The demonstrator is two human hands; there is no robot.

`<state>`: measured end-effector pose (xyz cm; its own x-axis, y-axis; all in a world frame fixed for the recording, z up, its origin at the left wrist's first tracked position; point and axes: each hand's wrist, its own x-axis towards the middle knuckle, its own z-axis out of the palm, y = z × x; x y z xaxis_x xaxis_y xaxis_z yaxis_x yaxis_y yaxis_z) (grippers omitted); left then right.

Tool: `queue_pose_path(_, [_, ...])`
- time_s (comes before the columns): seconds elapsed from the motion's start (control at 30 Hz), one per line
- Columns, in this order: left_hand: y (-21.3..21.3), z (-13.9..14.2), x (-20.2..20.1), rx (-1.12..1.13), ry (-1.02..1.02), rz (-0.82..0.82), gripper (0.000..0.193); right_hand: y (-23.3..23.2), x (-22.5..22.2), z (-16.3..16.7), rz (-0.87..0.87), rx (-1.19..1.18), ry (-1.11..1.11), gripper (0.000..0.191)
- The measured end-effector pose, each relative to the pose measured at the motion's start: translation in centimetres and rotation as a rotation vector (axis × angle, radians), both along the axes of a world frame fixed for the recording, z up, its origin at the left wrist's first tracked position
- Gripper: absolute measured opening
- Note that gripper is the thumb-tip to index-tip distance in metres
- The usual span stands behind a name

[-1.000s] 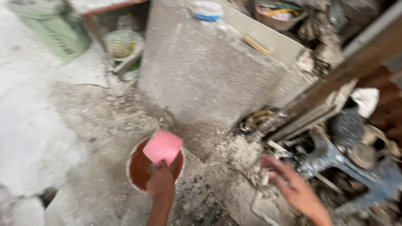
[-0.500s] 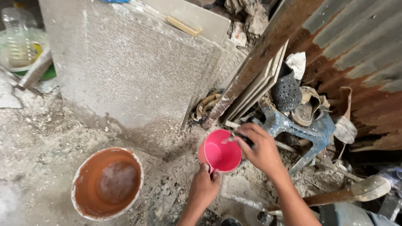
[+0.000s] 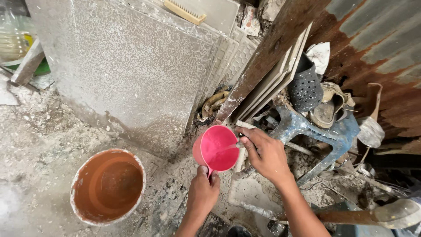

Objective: The person scoops white powder from a bag into a bucket, adds water from a tap, and mixes the contents by hand. They then use a brush to apply the mixture onto a long wooden molding piece.

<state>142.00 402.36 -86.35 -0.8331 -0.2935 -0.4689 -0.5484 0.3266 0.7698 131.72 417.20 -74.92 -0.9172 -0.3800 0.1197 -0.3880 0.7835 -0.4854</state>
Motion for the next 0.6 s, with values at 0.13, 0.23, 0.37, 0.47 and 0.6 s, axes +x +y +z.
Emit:
queue_pose_path(0.13, [-0.3, -0.8, -0.1, 0.024, 0.031, 0.038, 0.026, 0.4, 0.1, -0.6, 0.042, -0.096, 0.11, 0.029])
queue_pose_path(0.23, [-0.2, -1.7, -0.1, 0.088, 0.04, 0.07, 0.024, 0.8, 0.1, -0.9, 0.055, -0.161, 0.125, 0.027])
queue_pose_path(0.37, [0.1, -2.4, 0.0, 0.176, 0.145, 0.157, 0.025, 1.0, 0.3, -0.9, 0.101, -0.162, 0.154, 0.032])
queue_pose_path(0.47, [0.3, -2.4, 0.1, 0.451, -0.01, 0.246, 0.025, 1.0, 0.4, -0.9, 0.087, -0.168, 0.132, 0.036])
queue_pose_path(0.6, [0.3, -2.4, 0.0, 0.442, -0.025, 0.229, 0.022, 1.0, 0.4, -0.9, 0.069, -0.172, 0.107, 0.04])
